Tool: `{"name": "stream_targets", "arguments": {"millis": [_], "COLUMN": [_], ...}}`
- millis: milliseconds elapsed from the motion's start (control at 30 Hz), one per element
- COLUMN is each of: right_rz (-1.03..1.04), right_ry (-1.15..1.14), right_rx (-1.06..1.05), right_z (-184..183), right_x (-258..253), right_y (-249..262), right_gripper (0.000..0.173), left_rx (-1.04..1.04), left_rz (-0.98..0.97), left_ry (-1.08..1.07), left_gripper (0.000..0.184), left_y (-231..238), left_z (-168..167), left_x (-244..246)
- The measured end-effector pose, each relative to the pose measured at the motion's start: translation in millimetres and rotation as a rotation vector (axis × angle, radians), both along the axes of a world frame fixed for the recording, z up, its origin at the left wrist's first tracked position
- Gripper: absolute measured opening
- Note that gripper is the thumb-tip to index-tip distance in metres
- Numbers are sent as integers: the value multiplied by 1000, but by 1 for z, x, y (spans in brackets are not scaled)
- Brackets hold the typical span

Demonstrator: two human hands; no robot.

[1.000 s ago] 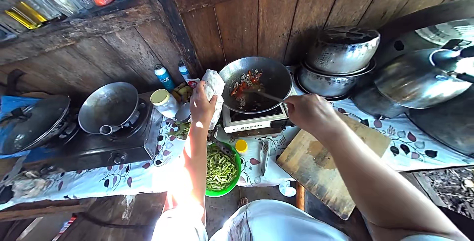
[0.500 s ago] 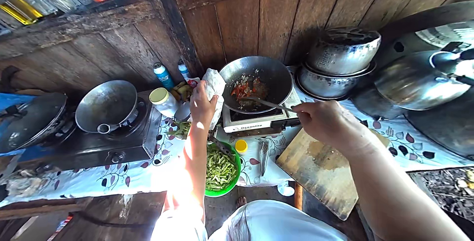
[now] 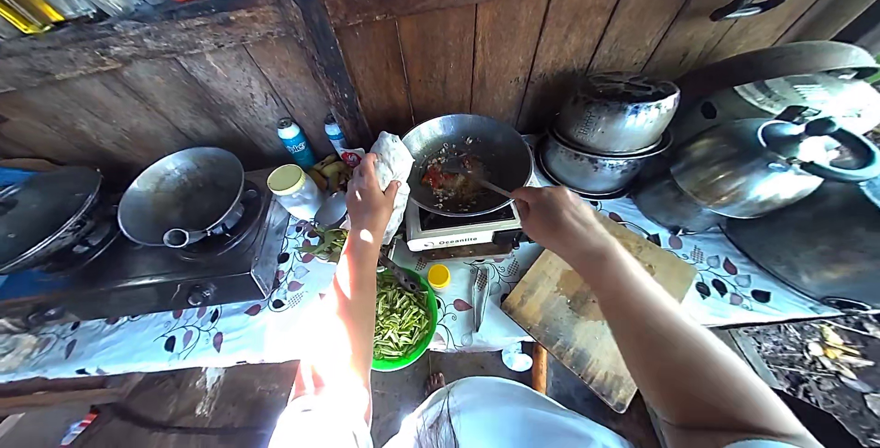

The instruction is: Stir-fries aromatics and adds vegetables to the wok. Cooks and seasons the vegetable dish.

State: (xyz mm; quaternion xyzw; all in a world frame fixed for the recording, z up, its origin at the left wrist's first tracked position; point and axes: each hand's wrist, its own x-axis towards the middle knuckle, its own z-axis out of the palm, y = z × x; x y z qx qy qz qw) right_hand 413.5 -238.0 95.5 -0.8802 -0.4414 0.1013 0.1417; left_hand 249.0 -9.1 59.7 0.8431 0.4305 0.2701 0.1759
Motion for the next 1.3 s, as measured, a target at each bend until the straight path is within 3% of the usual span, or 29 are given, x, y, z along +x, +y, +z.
{"name": "stream_targets", "arguments": {"millis": [100, 200, 267, 467, 600, 767, 867, 933, 1033, 1100, 1167, 1233, 1300], "right_rz": [29, 10, -21, -104, -9, 112, 125, 58, -29, -67, -72, -35, 11], "right_ry": [-99, -150, -109, -24, 12, -11, -21, 10, 12, 7, 2, -9, -6], "right_rx": [-26, -117, -142, 75, 92, 156, 176, 111, 177, 225, 218, 198, 176], "right_z": [33, 42, 29, -21, -29, 7, 6, -5, -30, -43, -50, -48, -33], "right_x": [-17, -25, -17, 23, 22, -2, -6, -6, 10, 21, 25, 19, 8], "right_y": [-42, -45, -23, 36, 29, -38, -43, -25, 1, 13, 19, 14, -3], "right_gripper": [24, 23, 26, 33, 31, 25, 25, 28, 32, 33, 34, 33, 31], "left_rx": [2, 8, 21, 53, 151, 260, 329, 157, -62, -23, -33, -179, -375], "left_rz": [3, 7, 13, 26, 10, 90, 327, 543, 821, 852, 866, 851, 773], "left_ry": [-9, -20, -37, -142, -344, -536, -445, -420, -407, -151, -143, -125, 125], "left_gripper": [66, 67, 67, 68, 67, 69, 70, 67, 49, 56, 64, 71, 78], "left_y": [1, 1, 0, -1, 1, -4, -8, -12, -9, -8, -7, -6, -1], "left_z": [-1, -2, -3, -7, -15, -4, -10, -21, -45, -79, -121, -153, -182], "left_x": [0, 0, 1, -1, -11, -75, -141, -174, -203, -227, -244, -247, -246]}}
